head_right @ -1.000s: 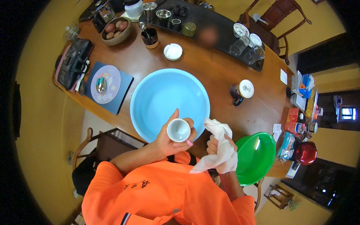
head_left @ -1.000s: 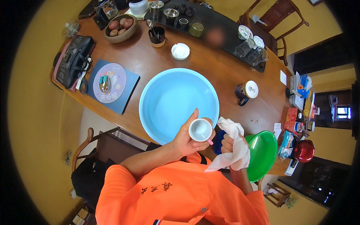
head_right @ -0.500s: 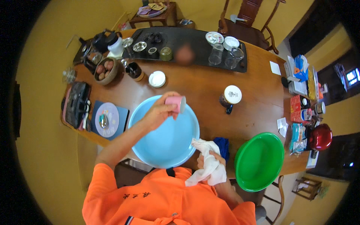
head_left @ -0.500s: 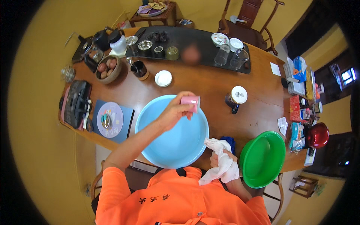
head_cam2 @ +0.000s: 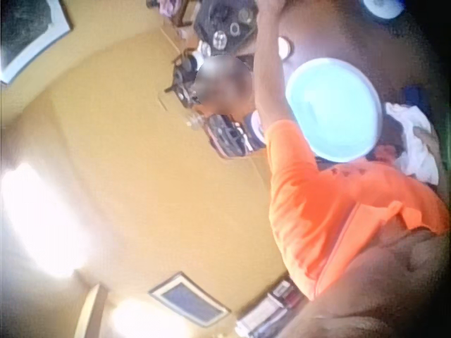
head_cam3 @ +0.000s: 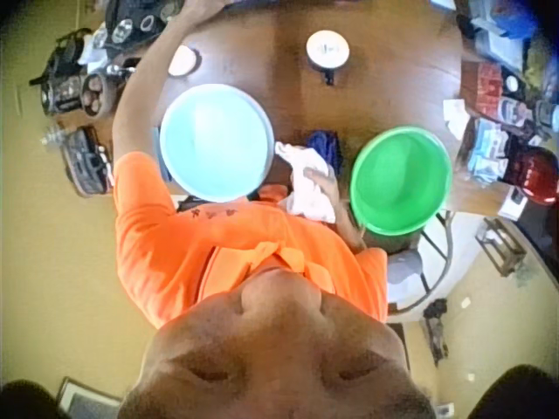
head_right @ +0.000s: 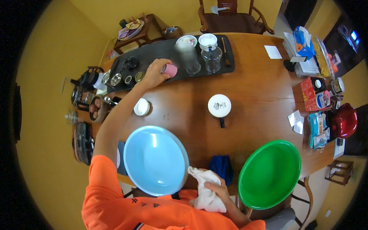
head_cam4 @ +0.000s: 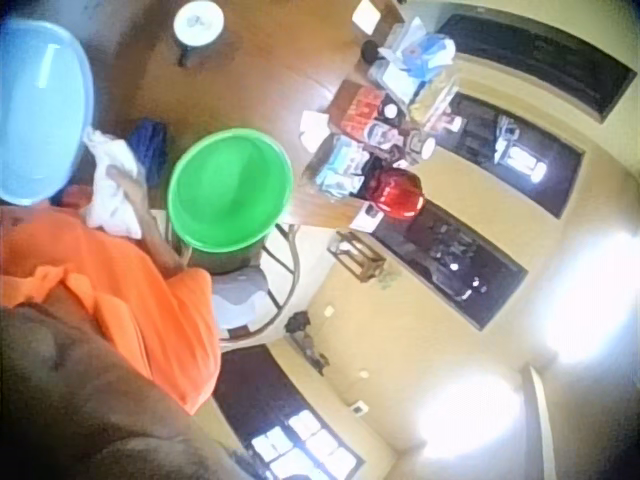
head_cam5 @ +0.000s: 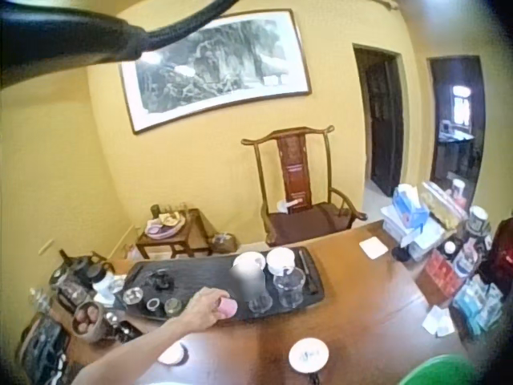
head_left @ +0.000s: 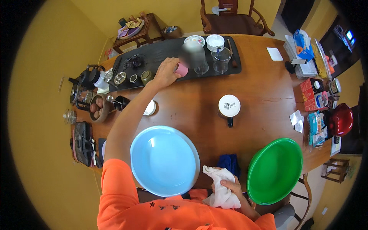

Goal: The person dries various items including a mug, small metal bowl, glass, small cup, teapot, and a small jar using a white cloth. Each item is wiped and then placed on a black tray on the table. The person then walks away from the table.

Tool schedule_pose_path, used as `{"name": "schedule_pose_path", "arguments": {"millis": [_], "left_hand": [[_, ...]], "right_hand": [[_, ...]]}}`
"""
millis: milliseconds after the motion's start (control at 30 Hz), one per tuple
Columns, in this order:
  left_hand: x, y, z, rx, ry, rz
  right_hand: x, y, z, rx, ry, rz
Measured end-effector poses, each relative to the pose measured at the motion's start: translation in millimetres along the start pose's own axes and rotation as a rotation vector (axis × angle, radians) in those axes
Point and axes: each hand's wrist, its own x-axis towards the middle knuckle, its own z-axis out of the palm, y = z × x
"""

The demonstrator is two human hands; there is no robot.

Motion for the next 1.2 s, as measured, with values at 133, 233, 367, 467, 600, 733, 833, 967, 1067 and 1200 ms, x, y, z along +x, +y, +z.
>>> {"name": "schedule_pose_path", "arguments": {"millis": [133, 233, 367, 467, 600, 733, 833, 967, 1067, 1200], "left_hand": [[19.5, -20.2, 28.4, 0.207, -0.015, 0.087], [29.2, -36.8, 43.8, 0.343, -0.136, 0.074], [34.4, -50.6, 55.7, 0.418, -0.222, 0.045], [34.6, -55.6, 60.2, 0.378, -0.204, 0.075], [36.1, -53.7, 60.4, 0.396, -0.249, 0.040], [37.0, -48.0, 56.8, 0.329, -0.247, 0.020], [36.9, -48.6, 58.5, 0.277, -0.234, 0.013], [39.5, -46.1, 60.4, 0.276, -0.253, -0.001], [39.8, -45.1, 60.4, 0.280, -0.271, -0.018], [36.7, -36.7, 55.3, 0.248, -0.215, -0.039]], "right_hand": [[3.7, -11.1, 2.8, -0.012, 0.051, -0.022], [7.6, -17.5, 3.2, -0.035, 0.067, -0.021], [11.1, -22.8, 5.4, -0.071, 0.072, -0.006], [14.3, -23.1, 5.3, -0.057, 0.075, 0.000], [17.8, -20.9, 3.8, -0.040, 0.074, 0.005], [20.2, -20.4, 3.7, -0.048, 0.081, -0.001], [23.3, -16.3, 1.9, -0.080, 0.112, -0.009], [24.0, -19.7, 2.6, -0.037, 0.081, 0.030], [24.2, -20.7, 4.8, -0.044, 0.103, 0.043], [25.8, -18.9, 3.9, -0.049, 0.112, 0.029]]}}
